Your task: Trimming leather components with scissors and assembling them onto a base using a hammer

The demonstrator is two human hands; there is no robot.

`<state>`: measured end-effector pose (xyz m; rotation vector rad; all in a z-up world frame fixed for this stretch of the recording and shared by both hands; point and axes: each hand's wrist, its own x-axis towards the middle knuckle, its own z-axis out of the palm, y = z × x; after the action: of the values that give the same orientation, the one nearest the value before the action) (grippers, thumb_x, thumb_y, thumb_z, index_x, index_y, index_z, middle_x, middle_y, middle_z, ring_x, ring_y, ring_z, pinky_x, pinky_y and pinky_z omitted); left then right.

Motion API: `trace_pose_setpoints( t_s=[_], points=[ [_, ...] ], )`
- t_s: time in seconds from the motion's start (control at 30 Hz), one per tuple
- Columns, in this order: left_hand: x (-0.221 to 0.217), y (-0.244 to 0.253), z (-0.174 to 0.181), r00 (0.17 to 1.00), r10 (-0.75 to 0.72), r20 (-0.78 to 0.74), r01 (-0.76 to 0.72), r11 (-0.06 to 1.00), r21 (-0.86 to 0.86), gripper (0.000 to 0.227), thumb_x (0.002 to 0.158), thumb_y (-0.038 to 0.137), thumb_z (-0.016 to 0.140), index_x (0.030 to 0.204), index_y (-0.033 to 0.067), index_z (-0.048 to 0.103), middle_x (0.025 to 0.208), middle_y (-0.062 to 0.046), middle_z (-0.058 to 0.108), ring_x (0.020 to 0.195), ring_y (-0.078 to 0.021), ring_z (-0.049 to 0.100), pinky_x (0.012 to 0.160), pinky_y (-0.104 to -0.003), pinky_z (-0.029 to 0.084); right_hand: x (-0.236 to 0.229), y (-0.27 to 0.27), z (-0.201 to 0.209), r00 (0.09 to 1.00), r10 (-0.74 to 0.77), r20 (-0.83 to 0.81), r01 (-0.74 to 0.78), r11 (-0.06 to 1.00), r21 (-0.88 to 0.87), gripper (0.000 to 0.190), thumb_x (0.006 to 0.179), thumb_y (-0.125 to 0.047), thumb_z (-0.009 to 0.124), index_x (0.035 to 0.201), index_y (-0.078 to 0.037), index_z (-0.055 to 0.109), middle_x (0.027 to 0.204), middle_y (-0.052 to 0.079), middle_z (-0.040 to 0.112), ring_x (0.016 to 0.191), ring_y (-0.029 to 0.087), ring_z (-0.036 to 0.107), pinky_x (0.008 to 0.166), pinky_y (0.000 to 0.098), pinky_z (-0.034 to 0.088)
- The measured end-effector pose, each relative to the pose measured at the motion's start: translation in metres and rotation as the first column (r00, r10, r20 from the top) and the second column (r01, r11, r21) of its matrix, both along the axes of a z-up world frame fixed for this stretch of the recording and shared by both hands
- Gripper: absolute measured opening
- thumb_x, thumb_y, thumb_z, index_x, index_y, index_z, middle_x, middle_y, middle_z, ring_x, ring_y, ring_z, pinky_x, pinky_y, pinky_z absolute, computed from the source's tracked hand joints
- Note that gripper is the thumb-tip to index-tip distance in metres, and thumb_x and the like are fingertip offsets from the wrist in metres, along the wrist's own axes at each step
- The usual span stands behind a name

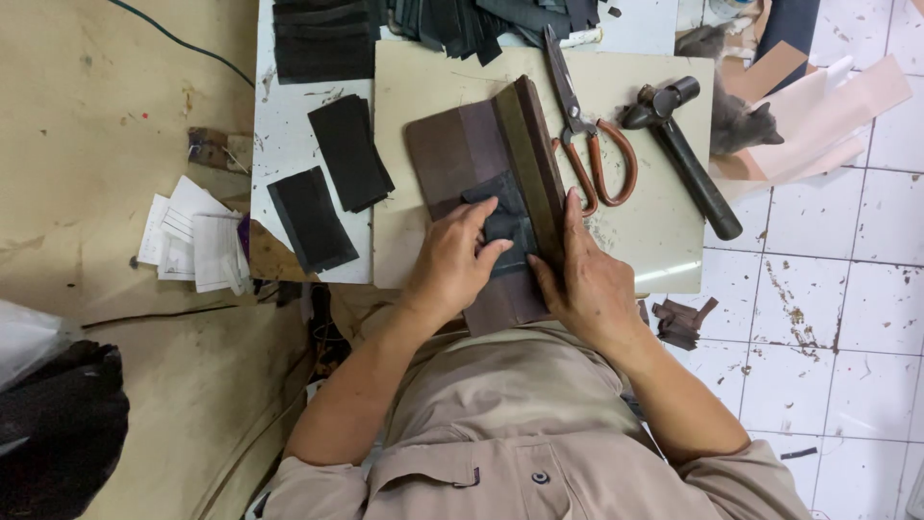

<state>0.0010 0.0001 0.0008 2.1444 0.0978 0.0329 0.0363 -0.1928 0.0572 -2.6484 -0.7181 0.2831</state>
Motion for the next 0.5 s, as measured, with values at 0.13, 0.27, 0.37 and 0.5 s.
trace_pose_setpoints(
  t_s=[0.13, 0.27, 0.37, 0.5],
  points=[
    [0.0013, -0.0017, 0.013, 0.999, -0.042, -0.006, 0.042, 0.995, 0.092, 0.055, 0.089, 0.01, 0.077, 0.136, -0.0101, 0.058, 0.106, -0.029, 0.069, 0.091, -0.0419, 0.073, 0.072, -0.047, 0.063, 0.0007, -0.0017, -0.0034, 1.0, 0.007, 0.008, -0.007, 1.0, -0.001, 0.094, 0.094, -0.036, 0.065, 0.164, -0.002, 0.013, 0.136, 0.024, 0.063, 0.096, 0.046, 0.072, 0.071, 0.0588, 0.057],
    [0.0059, -0.0051, 0.0073, 0.995, -0.084, -0.046, 0.09, 0.985, 0.145, 0.055, 0.089, 0.013, 0.077, 0.137, -0.0093, 0.058, 0.108, -0.027, 0.069, 0.095, -0.0402, 0.072, 0.076, -0.046, 0.061, 0.0002, -0.0034, -0.0069, 1.0, 0.008, 0.028, -0.008, 1.0, -0.01, 0.091, 0.096, -0.035, 0.065, 0.164, -0.001, 0.014, 0.131, 0.024, 0.066, 0.093, 0.046, 0.072, 0.069, 0.0588, 0.057],
    [0.0064, -0.0068, 0.004, 0.995, -0.089, -0.037, 0.094, 0.98, 0.177, 0.056, 0.088, 0.013, 0.077, 0.136, -0.0092, 0.059, 0.108, -0.026, 0.069, 0.094, -0.0398, 0.072, 0.075, -0.046, 0.061, 0.0001, -0.0018, -0.0038, 1.0, 0.003, 0.022, -0.003, 1.0, -0.031, 0.09, 0.096, -0.035, 0.064, 0.164, -0.002, 0.015, 0.127, 0.023, 0.067, 0.092, 0.045, 0.073, 0.068, 0.0587, 0.057],
    [0.0084, -0.0058, 0.0107, 0.993, -0.104, -0.054, 0.111, 0.982, 0.151, 0.056, 0.09, 0.011, 0.075, 0.137, -0.012, 0.057, 0.111, -0.028, 0.069, 0.098, -0.0425, 0.071, 0.077, -0.046, 0.06, -0.0009, -0.0004, -0.0013, 1.0, 0.005, 0.027, -0.004, 0.999, -0.052, 0.087, 0.096, -0.032, 0.061, 0.164, -0.002, 0.016, 0.125, 0.022, 0.069, 0.09, 0.044, 0.073, 0.067, 0.0566, 0.058]
  ],
)
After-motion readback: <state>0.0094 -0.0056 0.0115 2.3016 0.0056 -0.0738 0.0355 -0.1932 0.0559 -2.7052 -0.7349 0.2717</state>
